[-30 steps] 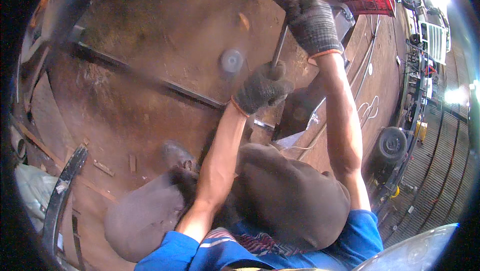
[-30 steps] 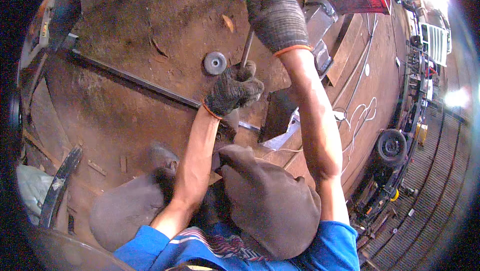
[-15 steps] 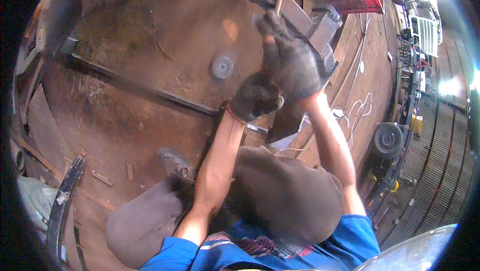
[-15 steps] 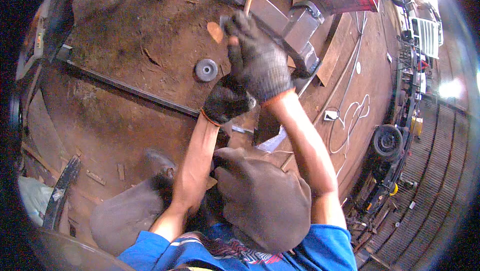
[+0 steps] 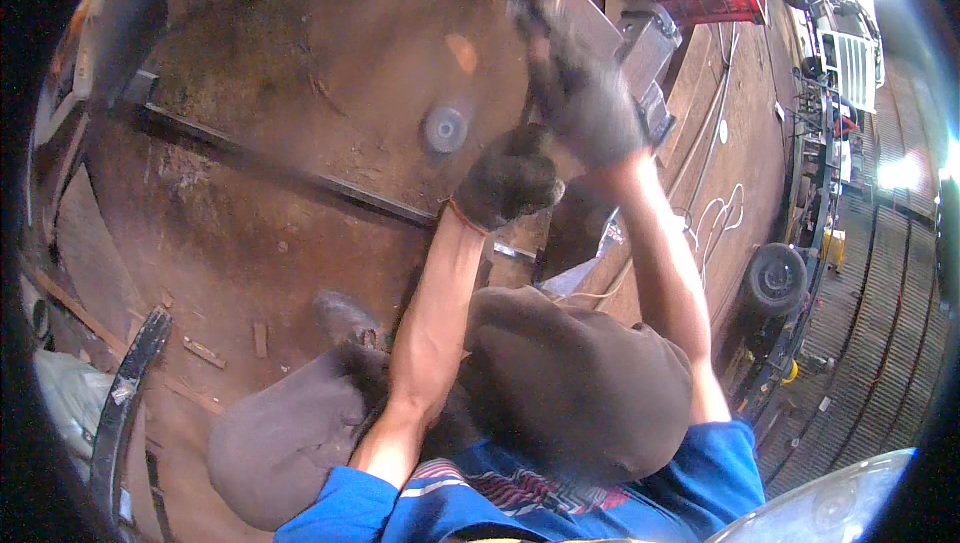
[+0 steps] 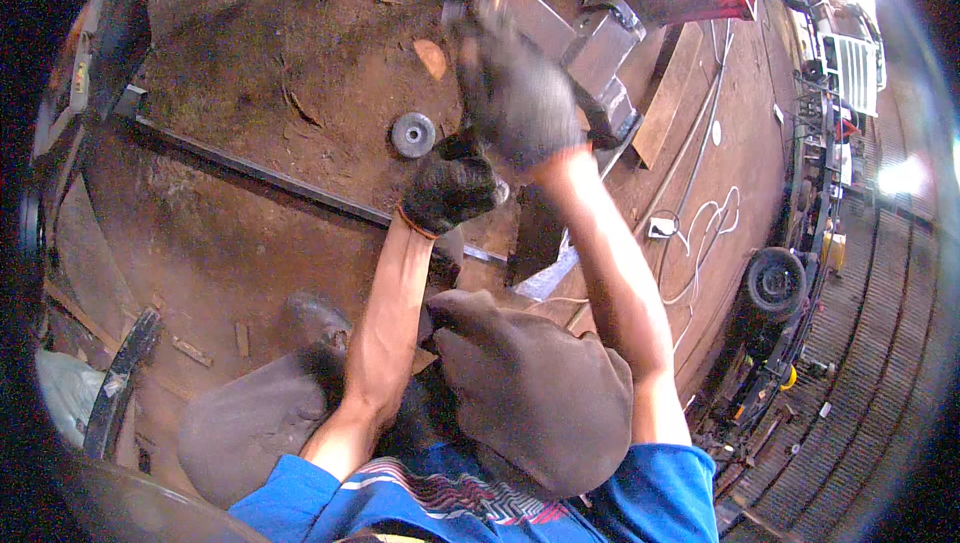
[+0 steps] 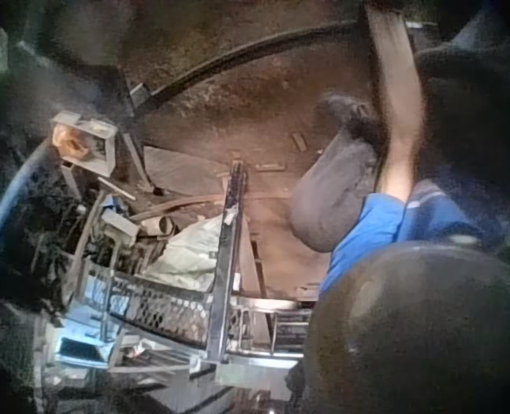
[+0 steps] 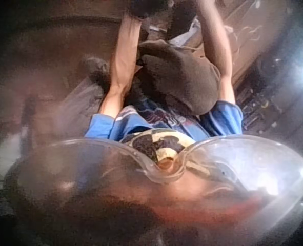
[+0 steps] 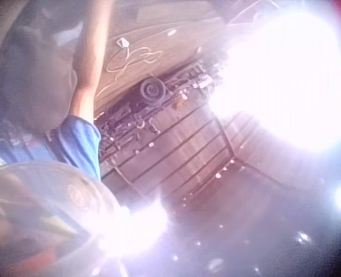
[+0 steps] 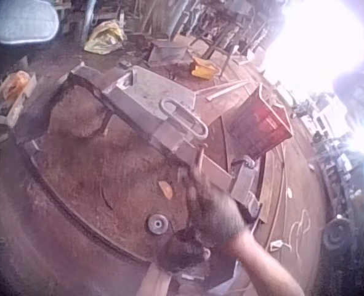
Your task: The person kneels on the workshop floor and uses a hammer to strike a metal rod held against a grinding wheel, then flips the rod to work the other side. The person repeats this process on a second metal rod, striking each end against the wheel to sharpen or shape it.
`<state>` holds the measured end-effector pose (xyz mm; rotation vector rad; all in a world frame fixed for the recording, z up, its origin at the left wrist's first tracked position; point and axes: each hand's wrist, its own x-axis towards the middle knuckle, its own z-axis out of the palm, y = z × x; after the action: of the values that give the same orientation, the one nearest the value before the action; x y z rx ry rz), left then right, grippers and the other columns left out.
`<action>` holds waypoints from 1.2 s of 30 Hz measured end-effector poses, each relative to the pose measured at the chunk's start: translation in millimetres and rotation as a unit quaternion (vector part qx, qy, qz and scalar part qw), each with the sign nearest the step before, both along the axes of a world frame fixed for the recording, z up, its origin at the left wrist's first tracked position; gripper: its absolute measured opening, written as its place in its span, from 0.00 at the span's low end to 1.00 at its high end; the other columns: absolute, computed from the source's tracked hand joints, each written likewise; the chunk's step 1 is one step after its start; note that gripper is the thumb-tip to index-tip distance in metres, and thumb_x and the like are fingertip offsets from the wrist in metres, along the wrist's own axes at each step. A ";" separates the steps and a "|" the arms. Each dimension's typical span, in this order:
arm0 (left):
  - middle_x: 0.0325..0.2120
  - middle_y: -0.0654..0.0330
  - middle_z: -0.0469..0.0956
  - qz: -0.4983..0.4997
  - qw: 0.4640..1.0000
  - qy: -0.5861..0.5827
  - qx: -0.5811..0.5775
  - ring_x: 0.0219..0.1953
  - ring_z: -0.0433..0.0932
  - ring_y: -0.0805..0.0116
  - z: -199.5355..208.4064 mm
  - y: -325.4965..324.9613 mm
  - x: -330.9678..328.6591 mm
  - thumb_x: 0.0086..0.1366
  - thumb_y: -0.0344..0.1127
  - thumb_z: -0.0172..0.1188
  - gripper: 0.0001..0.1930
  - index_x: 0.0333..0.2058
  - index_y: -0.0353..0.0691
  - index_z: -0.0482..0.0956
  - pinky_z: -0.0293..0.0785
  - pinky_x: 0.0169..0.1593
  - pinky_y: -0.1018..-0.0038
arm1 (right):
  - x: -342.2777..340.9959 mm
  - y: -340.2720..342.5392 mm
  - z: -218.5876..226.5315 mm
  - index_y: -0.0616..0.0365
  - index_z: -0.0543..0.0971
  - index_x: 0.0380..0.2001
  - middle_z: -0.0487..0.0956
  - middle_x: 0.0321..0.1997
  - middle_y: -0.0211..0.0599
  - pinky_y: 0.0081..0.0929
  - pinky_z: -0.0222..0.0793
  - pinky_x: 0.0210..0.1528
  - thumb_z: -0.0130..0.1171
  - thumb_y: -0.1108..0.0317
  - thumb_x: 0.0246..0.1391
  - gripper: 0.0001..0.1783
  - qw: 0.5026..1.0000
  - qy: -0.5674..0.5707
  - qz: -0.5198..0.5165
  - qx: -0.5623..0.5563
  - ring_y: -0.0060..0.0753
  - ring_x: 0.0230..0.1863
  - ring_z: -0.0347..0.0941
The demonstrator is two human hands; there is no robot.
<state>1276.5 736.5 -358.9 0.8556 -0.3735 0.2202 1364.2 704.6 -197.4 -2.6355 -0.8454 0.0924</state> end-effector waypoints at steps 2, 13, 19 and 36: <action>0.19 0.68 0.71 0.038 0.996 0.029 0.081 0.20 0.70 0.73 0.8 8.7 -0.5 0.60 0.29 0.64 0.13 0.43 0.44 0.73 0.70 0.27 0.72 | -13.4 -27.1 -25.6 0.51 0.73 0.58 0.72 0.59 0.53 0.47 0.72 0.54 0.44 0.57 0.67 0.21 0.988 -0.116 0.104 0.010 0.59 0.53 0.73; 0.17 0.69 0.70 0.047 0.991 0.040 0.119 0.17 0.69 0.75 20.7 28.1 11.5 0.60 0.33 0.64 0.09 0.33 0.47 0.71 0.64 0.20 0.74 | -21.0 -27.8 -3.1 0.47 0.77 0.57 0.73 0.61 0.52 0.43 0.66 0.62 0.44 0.55 0.68 0.21 0.999 -0.013 0.052 -0.005 0.52 0.63 0.68; 0.14 0.72 0.62 -0.205 0.928 0.287 -0.119 0.13 0.61 0.79 72.3 45.1 0.6 0.64 0.35 0.62 0.11 0.30 0.51 0.66 0.55 0.15 0.77 | 70.5 -2.4 24.2 0.62 0.69 0.62 0.70 0.62 0.59 0.42 0.62 0.66 0.42 0.60 0.67 0.25 0.994 -0.034 0.106 -0.001 0.54 0.68 0.62; 0.48 0.42 0.74 0.060 0.887 0.239 0.390 0.50 0.73 0.43 33.3 65.6 -16.1 0.61 0.23 0.51 0.25 0.59 0.38 0.70 0.68 0.55 0.51 | 61.3 -63.4 13.5 0.55 0.75 0.58 0.80 0.47 0.37 0.24 0.75 0.32 0.49 0.52 0.67 0.24 0.964 -0.023 -0.063 0.258 0.24 0.39 0.75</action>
<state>1260.4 802.1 -325.6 1.6886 0.0822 -0.0473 1425.5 641.2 -183.9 -2.1928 -0.6106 -0.1974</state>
